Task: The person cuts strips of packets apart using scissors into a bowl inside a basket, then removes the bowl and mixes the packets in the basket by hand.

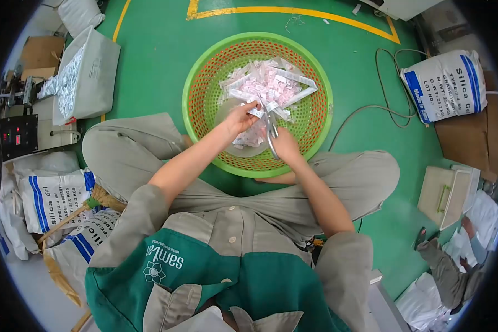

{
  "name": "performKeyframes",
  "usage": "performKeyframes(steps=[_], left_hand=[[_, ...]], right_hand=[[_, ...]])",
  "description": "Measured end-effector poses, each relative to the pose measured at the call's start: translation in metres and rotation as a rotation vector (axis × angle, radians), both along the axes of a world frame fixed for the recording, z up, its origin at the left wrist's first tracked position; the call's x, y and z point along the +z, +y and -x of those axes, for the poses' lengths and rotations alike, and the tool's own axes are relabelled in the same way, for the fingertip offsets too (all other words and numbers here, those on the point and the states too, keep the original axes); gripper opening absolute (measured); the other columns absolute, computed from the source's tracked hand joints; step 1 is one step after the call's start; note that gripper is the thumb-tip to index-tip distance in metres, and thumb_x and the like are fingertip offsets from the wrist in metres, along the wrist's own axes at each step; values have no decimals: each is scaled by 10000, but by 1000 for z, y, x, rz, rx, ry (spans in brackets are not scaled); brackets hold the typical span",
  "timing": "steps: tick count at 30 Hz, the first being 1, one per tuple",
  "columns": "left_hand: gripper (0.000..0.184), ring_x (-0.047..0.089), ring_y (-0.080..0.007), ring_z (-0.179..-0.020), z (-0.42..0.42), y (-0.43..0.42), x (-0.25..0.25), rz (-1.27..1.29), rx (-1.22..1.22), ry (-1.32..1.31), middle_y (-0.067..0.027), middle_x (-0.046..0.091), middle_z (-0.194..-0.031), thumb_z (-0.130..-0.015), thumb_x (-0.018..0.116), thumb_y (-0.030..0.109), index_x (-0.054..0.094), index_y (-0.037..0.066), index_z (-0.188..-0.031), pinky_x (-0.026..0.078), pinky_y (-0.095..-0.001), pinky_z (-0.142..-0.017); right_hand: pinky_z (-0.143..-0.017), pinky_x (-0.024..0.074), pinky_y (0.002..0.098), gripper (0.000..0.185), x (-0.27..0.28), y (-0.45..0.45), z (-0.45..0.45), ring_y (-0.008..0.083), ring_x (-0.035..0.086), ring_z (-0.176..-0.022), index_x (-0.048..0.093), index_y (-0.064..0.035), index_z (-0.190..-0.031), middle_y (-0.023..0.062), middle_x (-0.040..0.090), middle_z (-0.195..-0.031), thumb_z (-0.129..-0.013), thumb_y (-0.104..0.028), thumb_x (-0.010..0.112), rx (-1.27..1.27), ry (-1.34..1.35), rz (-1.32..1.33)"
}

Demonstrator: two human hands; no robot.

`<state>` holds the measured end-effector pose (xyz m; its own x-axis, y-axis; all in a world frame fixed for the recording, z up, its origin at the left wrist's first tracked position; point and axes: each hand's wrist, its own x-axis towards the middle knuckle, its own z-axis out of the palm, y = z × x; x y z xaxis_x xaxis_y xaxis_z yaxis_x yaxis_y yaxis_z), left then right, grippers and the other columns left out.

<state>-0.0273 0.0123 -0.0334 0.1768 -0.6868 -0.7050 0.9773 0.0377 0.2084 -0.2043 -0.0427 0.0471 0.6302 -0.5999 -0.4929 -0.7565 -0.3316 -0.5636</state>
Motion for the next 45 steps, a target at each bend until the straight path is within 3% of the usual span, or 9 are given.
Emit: performKeyframes(steps=[4, 9, 15, 24, 28, 33, 37, 43, 45], left_hand=[[89, 615, -181, -853, -1, 1, 6, -4, -41, -68, -94, 603, -940, -904, 568, 57, 554, 10, -978, 565, -302, -789], [210, 619, -184, -944, -14, 4, 14, -9, -114, -98, -106, 618, -998, -902, 568, 56, 473, 34, -1088, 544, -322, -822], [319, 632, -159, -936, -21, 12, 53, -93, -346, -517, -78, 647, -999, -907, 564, 100, 436, 41, -1194, 507, -352, -823], [115, 601, -90, -740, -30, 9, 31, 11, -742, -1240, -49, 677, -862, -889, 598, 115, 633, 20, -945, 464, -267, -685], [239, 619, -108, -834, -27, 9, 37, -60, -737, -1069, -64, 684, -917, -917, 559, 145, 613, 37, -1123, 461, -280, -729], [481, 614, -125, -979, -31, 11, 31, -111, -779, -1237, -93, 684, -991, -936, 533, 215, 425, -17, -1343, 456, -301, -778], [619, 647, -131, -822, -35, 11, 31, 70, -708, -1041, -111, 692, -943, -878, 585, 143, 297, -70, -1383, 486, -273, -746], [896, 583, -110, -663, -34, 13, 76, 35, -949, -1216, -97, 677, -778, -790, 718, 208, 155, -114, -1408, 451, -249, -609], [778, 589, -103, -707, -36, 13, 65, 16, -916, -1154, -90, 680, -817, -812, 700, 212, 266, -100, -1378, 451, -244, -639]], right_hand=[[-654, 469, 419, 691, 4, -8, 1, 330, 614, -655, 621, 38, -748, 219, 601, -665, -817, -642, 514, 34, 67, -26], [-686, 475, 434, 709, 5, -14, 1, 382, 631, -727, 644, 47, -787, 247, 616, -704, -812, -648, 504, -92, -47, -67], [-738, 471, 440, 679, 17, -22, 3, 396, 626, -796, 639, 36, -876, 271, 624, -789, -825, -626, 500, -15, -66, -104], [-647, 456, 434, 674, 6, -23, 2, 347, 605, -662, 619, 34, -760, 210, 594, -667, -814, -631, 521, 116, -3, 22], [-604, 454, 413, 670, 7, -26, 3, 311, 602, -579, 620, 22, -701, 157, 580, -577, -808, -634, 530, 83, 89, 43], [-728, 479, 456, 692, 39, -26, 4, 388, 622, -801, 649, 7, -892, 254, 627, -840, -791, -664, 514, 75, 7, 16], [-770, 477, 439, 699, 28, -29, 8, 369, 616, -869, 634, -9, -993, 252, 617, -958, -776, -666, 532, 164, -38, 33], [-676, 472, 408, 674, 28, -35, 11, 332, 610, -704, 662, -3, -889, 208, 628, -756, -751, -658, 580, 187, -26, -101], [-623, 453, 395, 671, 26, -40, 11, 308, 589, -631, 661, 6, -848, 181, 611, -678, -751, -654, 586, 187, 26, -116]])
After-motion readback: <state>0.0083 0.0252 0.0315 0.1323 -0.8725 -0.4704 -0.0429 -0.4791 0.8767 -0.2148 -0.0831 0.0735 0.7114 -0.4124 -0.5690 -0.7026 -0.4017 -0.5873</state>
